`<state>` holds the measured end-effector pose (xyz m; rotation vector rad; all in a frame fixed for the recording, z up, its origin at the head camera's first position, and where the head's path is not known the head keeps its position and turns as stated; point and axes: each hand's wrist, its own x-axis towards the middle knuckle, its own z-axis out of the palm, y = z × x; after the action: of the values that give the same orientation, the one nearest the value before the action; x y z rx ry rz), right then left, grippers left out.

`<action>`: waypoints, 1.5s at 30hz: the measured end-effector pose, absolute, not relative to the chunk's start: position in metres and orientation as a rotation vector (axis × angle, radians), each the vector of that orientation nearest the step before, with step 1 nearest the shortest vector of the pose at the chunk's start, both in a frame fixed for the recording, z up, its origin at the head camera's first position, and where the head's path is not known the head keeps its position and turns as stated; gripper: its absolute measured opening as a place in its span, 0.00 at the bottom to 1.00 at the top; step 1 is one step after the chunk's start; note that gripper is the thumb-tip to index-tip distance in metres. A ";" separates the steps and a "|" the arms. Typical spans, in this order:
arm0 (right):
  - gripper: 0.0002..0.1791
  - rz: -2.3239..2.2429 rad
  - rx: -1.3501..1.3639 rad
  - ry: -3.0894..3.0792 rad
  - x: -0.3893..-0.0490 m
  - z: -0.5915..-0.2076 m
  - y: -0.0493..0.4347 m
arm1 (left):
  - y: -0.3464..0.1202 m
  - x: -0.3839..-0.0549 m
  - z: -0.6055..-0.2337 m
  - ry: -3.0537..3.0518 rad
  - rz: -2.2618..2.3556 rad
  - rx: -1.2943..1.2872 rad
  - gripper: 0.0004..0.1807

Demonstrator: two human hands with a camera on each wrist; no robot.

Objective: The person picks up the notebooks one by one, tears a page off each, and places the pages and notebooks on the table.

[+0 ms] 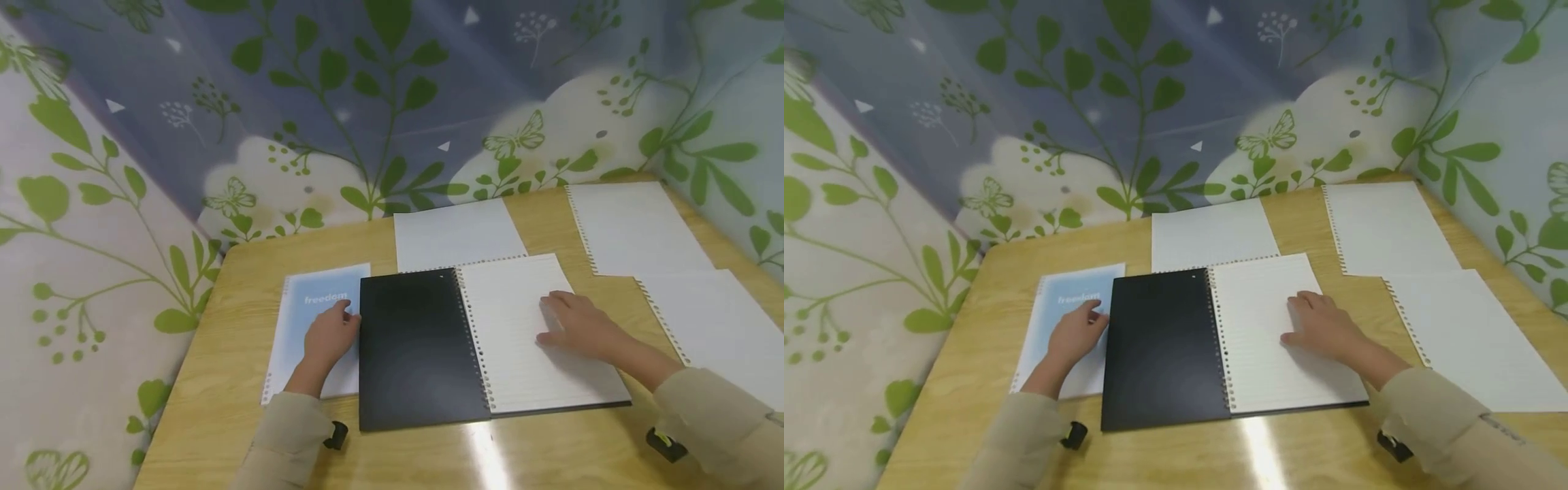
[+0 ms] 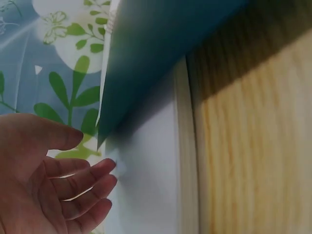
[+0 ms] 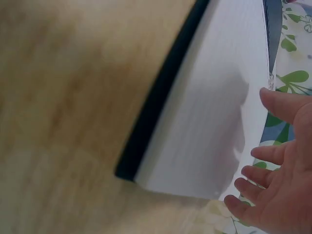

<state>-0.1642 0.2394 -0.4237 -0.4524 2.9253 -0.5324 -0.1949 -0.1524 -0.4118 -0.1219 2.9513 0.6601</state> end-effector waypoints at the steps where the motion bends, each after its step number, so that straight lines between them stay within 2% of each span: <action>1: 0.40 -0.517 -0.429 2.921 -0.162 -0.425 0.239 | -0.151 -0.193 -0.413 2.950 0.688 -0.124 0.26; 16: 0.39 -0.464 -0.305 2.893 -0.158 -0.425 0.233 | -0.148 -0.189 -0.425 2.851 0.922 -0.067 0.24; 24: 0.37 -0.543 -0.371 2.901 -0.162 -0.421 0.231 | -0.150 -0.192 -0.384 2.580 1.455 -0.043 0.23; 28: 0.33 -0.710 -0.482 2.894 -0.160 -0.401 0.217 | -0.139 -0.195 -0.359 2.439 1.597 0.026 0.21; 34: 0.29 -0.841 -0.622 2.790 -0.136 -0.358 0.173 | -0.114 -0.197 -0.340 2.292 1.734 0.160 0.20; 39: 0.31 -0.982 -0.681 2.691 -0.119 -0.324 0.139 | -0.090 -0.194 -0.341 2.223 1.738 0.390 0.21; 45: 0.37 -0.897 -0.583 2.716 -0.116 -0.294 0.126 | -0.067 -0.193 -0.345 2.188 1.666 0.594 0.22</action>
<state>-0.1163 0.1263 -0.2941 -0.5831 2.7163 -0.8972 -0.1932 -0.0669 -0.3455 0.5938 2.1881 1.6659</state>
